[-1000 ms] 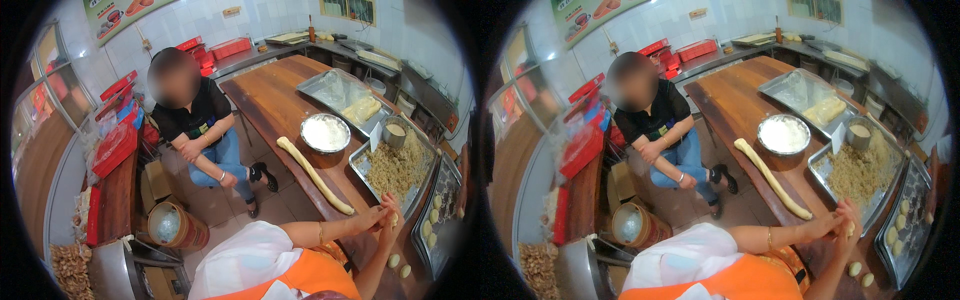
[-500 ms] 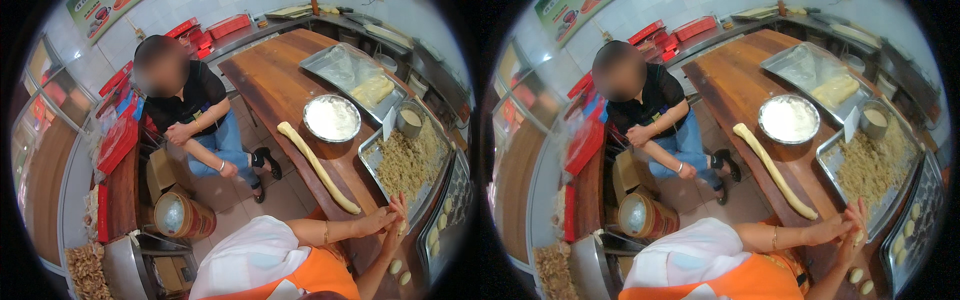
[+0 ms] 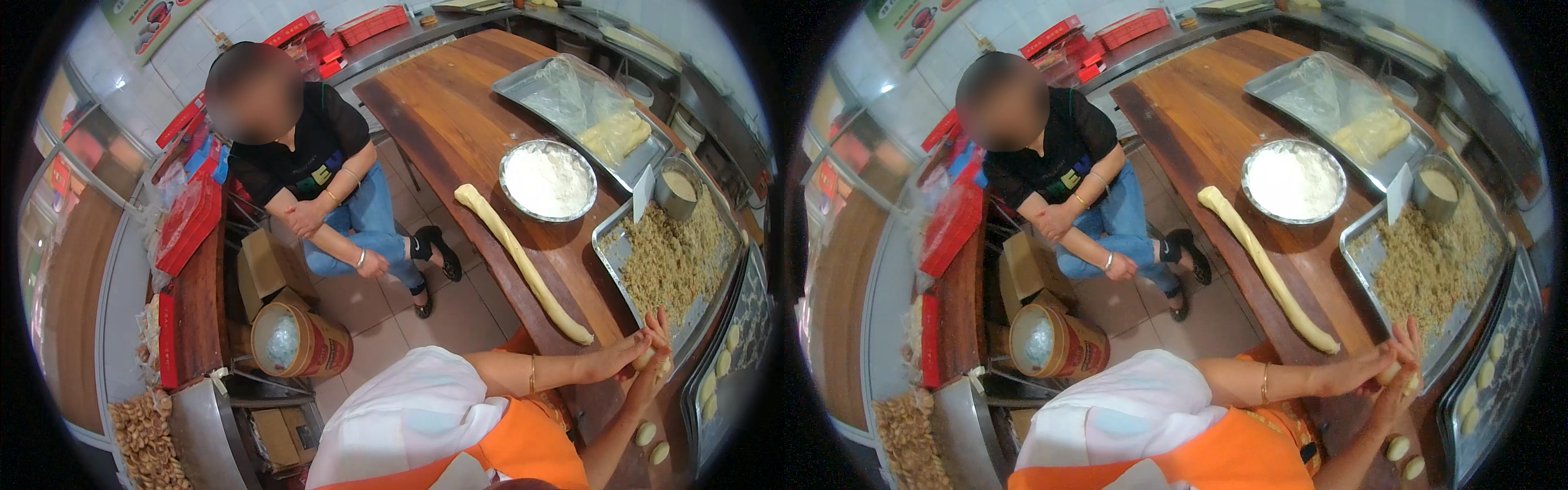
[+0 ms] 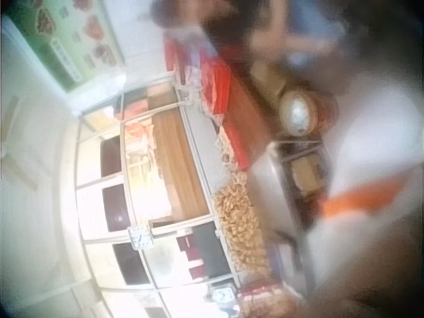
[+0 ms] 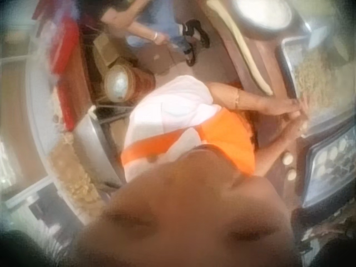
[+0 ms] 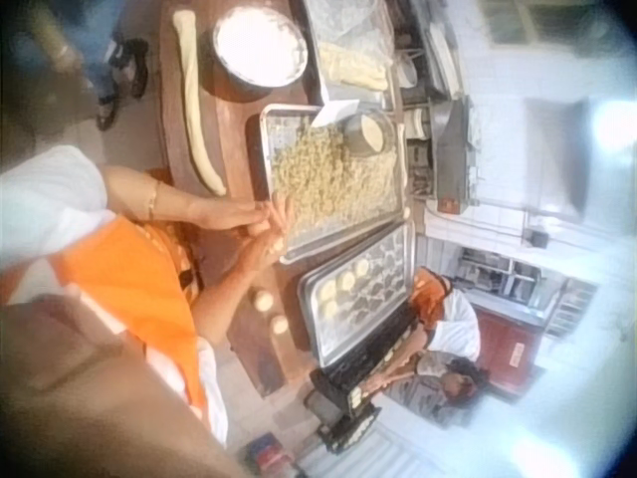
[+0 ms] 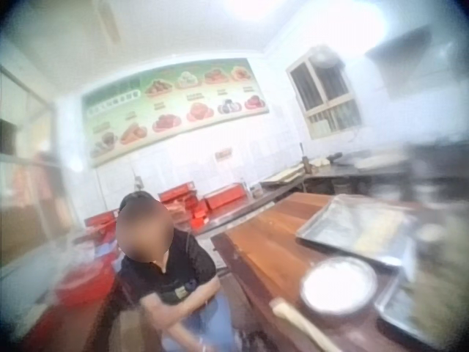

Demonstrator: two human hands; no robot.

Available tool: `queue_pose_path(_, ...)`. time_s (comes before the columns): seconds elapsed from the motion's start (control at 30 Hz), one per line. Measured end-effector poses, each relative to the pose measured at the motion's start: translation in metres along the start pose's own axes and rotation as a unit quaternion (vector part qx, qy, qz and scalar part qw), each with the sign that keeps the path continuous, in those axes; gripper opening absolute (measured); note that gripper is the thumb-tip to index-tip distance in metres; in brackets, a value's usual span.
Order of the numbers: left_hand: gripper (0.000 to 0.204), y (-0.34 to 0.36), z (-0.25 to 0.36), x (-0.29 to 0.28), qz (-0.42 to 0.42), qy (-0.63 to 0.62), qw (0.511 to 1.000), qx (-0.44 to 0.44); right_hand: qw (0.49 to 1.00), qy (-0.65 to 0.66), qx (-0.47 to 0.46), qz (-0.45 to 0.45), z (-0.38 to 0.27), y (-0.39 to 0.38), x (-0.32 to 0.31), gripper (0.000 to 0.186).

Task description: The person fills pieces of dough with a crumble mixture, pinches the dough closed, and rolls it into spheres by hand before placing them on a baking tray.

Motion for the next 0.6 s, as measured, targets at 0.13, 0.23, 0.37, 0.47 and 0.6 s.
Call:
queue_pose_path(0.13,0.051,-0.003,-0.008,0.001,-0.015,0.003,0.998,0.062,0.996,-0.038,-0.065,0.052,-0.014,-0.001,0.007,0.069)
queue_pose_path(0.23,0.052,0.001,-0.015,-0.009,-0.017,0.07,0.996,0.057,0.984,-0.112,-0.121,0.063,-0.037,0.001,0.017,0.069)
queue_pose_path(0.37,0.06,0.002,-0.015,-0.011,-0.044,0.062,0.997,0.025,0.992,-0.101,-0.068,-0.037,0.003,-0.002,-0.011,0.071)
queue_pose_path(0.47,0.062,-0.002,-0.006,-0.003,-0.07,0.05,0.995,0.046,0.998,-0.018,-0.055,-0.032,0.012,-0.004,-0.017,0.068)
queue_pose_path(0.6,0.064,-0.003,-0.013,-0.004,-0.071,0.032,0.996,0.042,0.993,0.047,-0.071,0.077,-0.033,-0.008,0.014,0.064)
Point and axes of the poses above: each hand's wrist, its own y-axis towards the middle knuckle, its own x-axis out of the palm, z = x × y, the point moved 2 cm from there along y, towards the middle knuckle, and after that the axes turned 11 degrees about x, right-handed, at the moved point
